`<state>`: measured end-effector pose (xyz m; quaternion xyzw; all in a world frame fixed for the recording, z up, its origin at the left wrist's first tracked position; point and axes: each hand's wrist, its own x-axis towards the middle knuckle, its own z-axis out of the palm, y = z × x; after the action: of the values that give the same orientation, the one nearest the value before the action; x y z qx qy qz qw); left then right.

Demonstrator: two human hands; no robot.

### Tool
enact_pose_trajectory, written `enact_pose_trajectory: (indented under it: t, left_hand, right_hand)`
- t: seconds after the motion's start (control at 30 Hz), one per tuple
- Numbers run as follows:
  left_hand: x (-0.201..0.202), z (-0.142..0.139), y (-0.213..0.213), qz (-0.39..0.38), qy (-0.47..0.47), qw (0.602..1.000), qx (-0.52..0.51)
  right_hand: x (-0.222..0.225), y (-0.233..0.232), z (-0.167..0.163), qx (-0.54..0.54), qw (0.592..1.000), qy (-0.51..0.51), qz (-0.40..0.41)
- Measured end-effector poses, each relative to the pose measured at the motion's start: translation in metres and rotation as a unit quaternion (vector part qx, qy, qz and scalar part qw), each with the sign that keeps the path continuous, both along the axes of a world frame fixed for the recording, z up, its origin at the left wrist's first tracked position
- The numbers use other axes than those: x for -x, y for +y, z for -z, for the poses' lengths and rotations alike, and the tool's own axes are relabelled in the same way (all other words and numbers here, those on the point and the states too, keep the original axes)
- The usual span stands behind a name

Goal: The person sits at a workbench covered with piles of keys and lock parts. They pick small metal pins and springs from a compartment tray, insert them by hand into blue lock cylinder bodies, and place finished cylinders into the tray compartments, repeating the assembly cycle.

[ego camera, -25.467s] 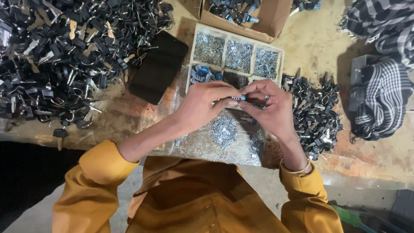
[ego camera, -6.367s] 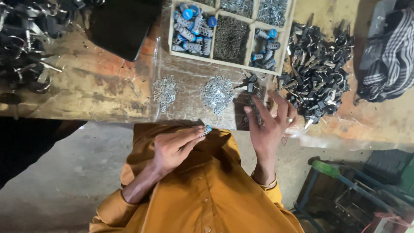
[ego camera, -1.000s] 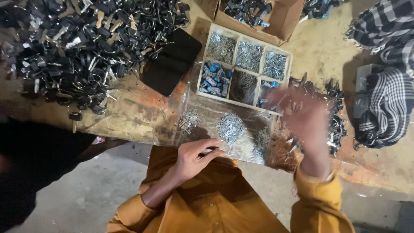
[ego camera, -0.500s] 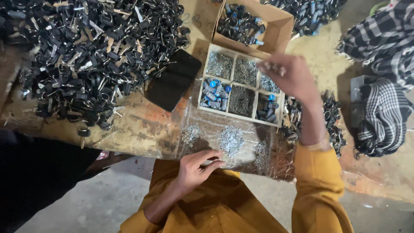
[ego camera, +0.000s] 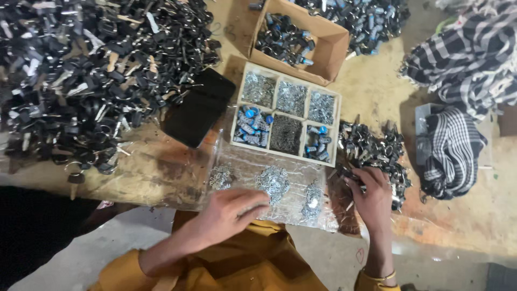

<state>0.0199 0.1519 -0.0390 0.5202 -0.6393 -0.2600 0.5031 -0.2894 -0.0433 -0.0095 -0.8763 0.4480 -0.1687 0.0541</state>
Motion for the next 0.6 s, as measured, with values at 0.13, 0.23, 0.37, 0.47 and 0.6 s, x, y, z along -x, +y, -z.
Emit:
enact_pose_trajectory:
  t: [0.13, 0.23, 0.37, 0.47, 0.6]
  left_hand:
    - [-0.008, -0.006, -0.029, 0.019, -0.105, 0.994, -0.013]
    - [-0.006, -0.019, -0.061, -0.025, -0.163, 0.985, 0.047]
    - [0.001, -0.039, -0.101, -0.006, -0.245, 0.968, 0.059]
    - [0.016, -0.045, -0.134, 0.027, -0.301, 0.953, 0.031]
    - [0.038, -0.046, -0.171, 0.051, -0.359, 0.932, 0.023]
  right_hand:
    - [0.011, 0.003, 0.005, -0.063, 0.994, -0.077, 0.05]
    - [0.012, 0.006, 0.002, -0.098, 0.989, -0.087, 0.065]
    - [0.003, 0.011, 0.0, -0.053, 0.998, -0.002, 0.013]
    - [-0.003, 0.011, -0.004, -0.031, 0.999, 0.027, 0.016]
    - [-0.007, 0.012, -0.009, -0.003, 0.999, 0.036, 0.007]
